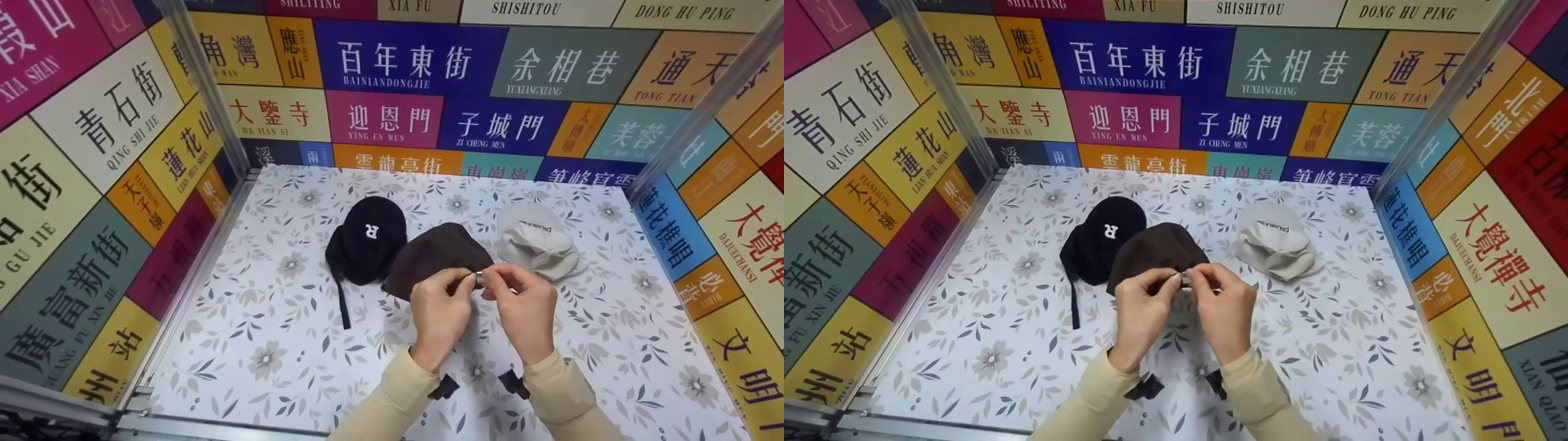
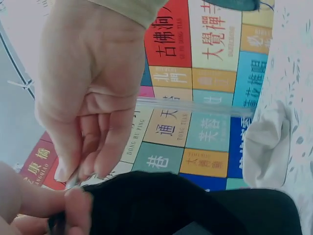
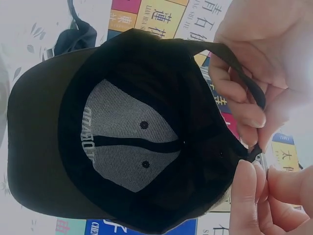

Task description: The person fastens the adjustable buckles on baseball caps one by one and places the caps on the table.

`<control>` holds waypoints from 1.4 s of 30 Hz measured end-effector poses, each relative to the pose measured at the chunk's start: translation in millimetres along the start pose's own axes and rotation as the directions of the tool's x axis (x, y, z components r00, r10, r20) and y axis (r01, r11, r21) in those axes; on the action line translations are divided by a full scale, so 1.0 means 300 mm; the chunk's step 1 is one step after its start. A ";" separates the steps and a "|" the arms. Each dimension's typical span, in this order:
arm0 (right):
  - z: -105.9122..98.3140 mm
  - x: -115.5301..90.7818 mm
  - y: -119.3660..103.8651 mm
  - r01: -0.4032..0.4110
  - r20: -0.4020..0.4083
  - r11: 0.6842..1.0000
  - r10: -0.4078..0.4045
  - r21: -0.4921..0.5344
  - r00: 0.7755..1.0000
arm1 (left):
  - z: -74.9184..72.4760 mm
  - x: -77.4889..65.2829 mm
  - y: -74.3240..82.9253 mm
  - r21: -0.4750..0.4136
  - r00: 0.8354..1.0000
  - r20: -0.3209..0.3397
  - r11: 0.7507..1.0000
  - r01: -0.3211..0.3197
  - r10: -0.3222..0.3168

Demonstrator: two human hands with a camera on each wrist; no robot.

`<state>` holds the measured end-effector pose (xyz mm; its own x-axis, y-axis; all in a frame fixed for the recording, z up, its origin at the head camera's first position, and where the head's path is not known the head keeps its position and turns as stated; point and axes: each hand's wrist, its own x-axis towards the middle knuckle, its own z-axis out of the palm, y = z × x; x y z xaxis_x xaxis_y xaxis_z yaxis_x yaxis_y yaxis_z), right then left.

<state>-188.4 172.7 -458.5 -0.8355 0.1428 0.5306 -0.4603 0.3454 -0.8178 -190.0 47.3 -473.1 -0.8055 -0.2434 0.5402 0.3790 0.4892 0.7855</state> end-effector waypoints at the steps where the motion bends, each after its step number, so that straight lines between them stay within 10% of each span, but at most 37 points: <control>1: -0.001 0.003 -0.011 0.001 -0.007 1.000 -0.001 0.002 1.000 | -0.001 0.004 0.005 0.012 1.000 0.015 1.000 -0.005 0.005; 7: -0.006 0.013 -0.045 -0.014 0.016 0.997 0.013 0.070 1.000 | -0.021 0.036 0.010 -0.048 0.988 0.156 0.999 0.013 -0.005; 13: -0.027 0.012 -0.008 -0.238 0.190 0.923 0.186 0.304 0.964 | -0.030 0.054 -0.001 -0.204 0.968 0.246 0.973 0.106 -0.054; 24: -0.033 0.019 0.053 -0.401 0.317 0.840 0.293 0.364 0.902 | -0.049 0.078 -0.010 -0.167 0.968 0.251 0.984 0.052 -0.009; 28: -0.039 0.026 0.054 -0.415 0.315 0.824 0.305 0.386 0.899 | -0.049 0.086 -0.013 -0.147 0.952 0.279 0.985 -0.090 0.128; 34: -0.046 0.029 0.064 -0.425 0.357 0.809 0.288 0.405 0.889 | -0.044 0.079 -0.010 -0.003 0.881 0.328 0.933 -0.359 0.340; 42: -0.052 0.019 0.079 -0.460 0.365 0.773 0.315 0.437 0.876 | -0.044 0.065 -0.015 0.055 0.847 0.300 0.879 -0.474 0.438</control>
<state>-199.4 196.1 -471.4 -0.9866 -0.1045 0.1254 -0.1022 -0.2037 -0.9737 -201.3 29.2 -462.1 -0.6531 0.2594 0.7115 0.6898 0.5916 0.4175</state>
